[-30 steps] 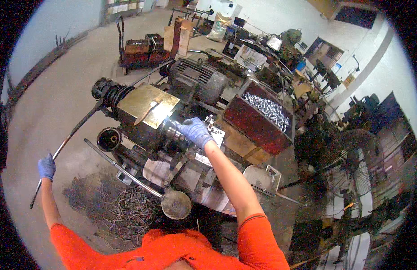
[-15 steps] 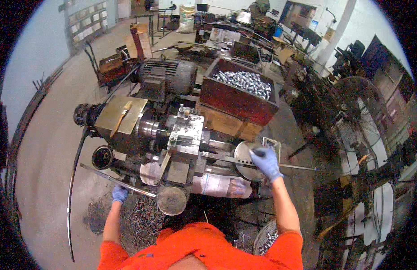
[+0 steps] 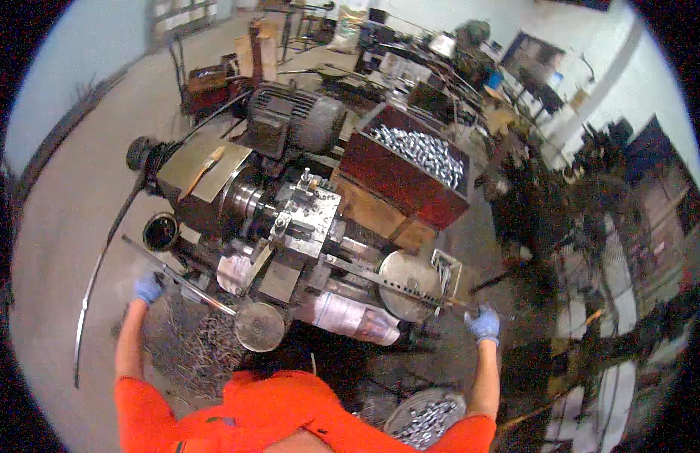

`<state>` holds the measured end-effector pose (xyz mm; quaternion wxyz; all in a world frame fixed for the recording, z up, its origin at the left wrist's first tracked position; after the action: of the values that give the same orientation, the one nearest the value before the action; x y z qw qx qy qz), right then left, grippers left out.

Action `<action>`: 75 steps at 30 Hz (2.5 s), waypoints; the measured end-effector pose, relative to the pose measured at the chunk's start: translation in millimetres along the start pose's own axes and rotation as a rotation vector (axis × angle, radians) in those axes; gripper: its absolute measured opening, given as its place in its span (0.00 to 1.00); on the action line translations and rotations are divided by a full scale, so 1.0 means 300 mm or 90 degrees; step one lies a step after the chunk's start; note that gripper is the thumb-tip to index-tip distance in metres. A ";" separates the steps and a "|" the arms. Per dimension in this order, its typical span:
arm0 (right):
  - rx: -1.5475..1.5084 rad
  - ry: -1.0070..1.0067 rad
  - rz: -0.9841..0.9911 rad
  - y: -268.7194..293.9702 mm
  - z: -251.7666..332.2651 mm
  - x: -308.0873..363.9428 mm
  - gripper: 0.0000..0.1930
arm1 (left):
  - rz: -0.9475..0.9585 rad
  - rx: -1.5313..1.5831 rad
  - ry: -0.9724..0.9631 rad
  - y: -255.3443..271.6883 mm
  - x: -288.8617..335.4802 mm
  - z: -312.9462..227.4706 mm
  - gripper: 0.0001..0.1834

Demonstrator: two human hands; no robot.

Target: The person uses a metal lathe to process metal bolts, picking them from a bin, securing them in the machine's chuck, and dropping finished pieces into a separate container.

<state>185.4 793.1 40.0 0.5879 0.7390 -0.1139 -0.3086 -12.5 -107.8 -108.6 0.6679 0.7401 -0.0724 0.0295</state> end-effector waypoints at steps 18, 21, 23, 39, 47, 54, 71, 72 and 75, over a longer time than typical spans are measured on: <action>-0.040 -0.228 0.130 -0.016 -0.081 0.415 0.24 | -0.208 0.081 0.024 0.377 -0.077 -0.393 0.18; 0.073 -0.399 0.237 -0.052 -0.410 0.696 0.25 | -0.256 0.087 0.022 0.372 -0.085 -0.361 0.18; 0.153 -0.510 0.284 -0.051 -0.564 0.862 0.24 | -0.243 0.072 0.042 0.381 -0.085 -0.354 0.17; 0.146 -0.560 0.331 0.018 -0.510 1.044 0.23 | -0.251 0.134 0.051 0.361 -0.101 -0.317 0.18; 0.151 -0.582 0.274 0.005 -0.529 1.072 0.16 | -0.254 0.116 0.048 0.412 -0.072 -0.350 0.13; 0.166 -0.574 0.255 0.006 -0.545 1.091 0.16 | -0.258 0.128 0.042 0.420 -0.069 -0.361 0.14; 0.115 -0.619 0.299 0.066 -0.466 1.093 0.25 | -0.257 0.124 0.039 0.408 -0.072 -0.344 0.13; 0.131 -0.624 0.306 0.055 -0.478 1.095 0.25 | -0.257 0.126 0.041 0.408 -0.072 -0.345 0.13; 0.150 -0.630 0.304 0.043 -0.488 1.104 0.24 | -0.260 0.126 0.041 0.406 -0.078 -0.346 0.14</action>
<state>533.8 730.6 -37.3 0.4310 0.5205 -0.5742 -0.4621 -47.9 -15.0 19.1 0.5862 0.8000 0.1033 -0.0757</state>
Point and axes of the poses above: each hand's wrist, its own x-axis away from the middle knuckle, its own y-axis out of the back of the hand, z = x × y, the point moved 5 cm from there along -x, towards the middle knuckle, and after that the axes turned 12 degrees about -y, right-handed, at the moved point
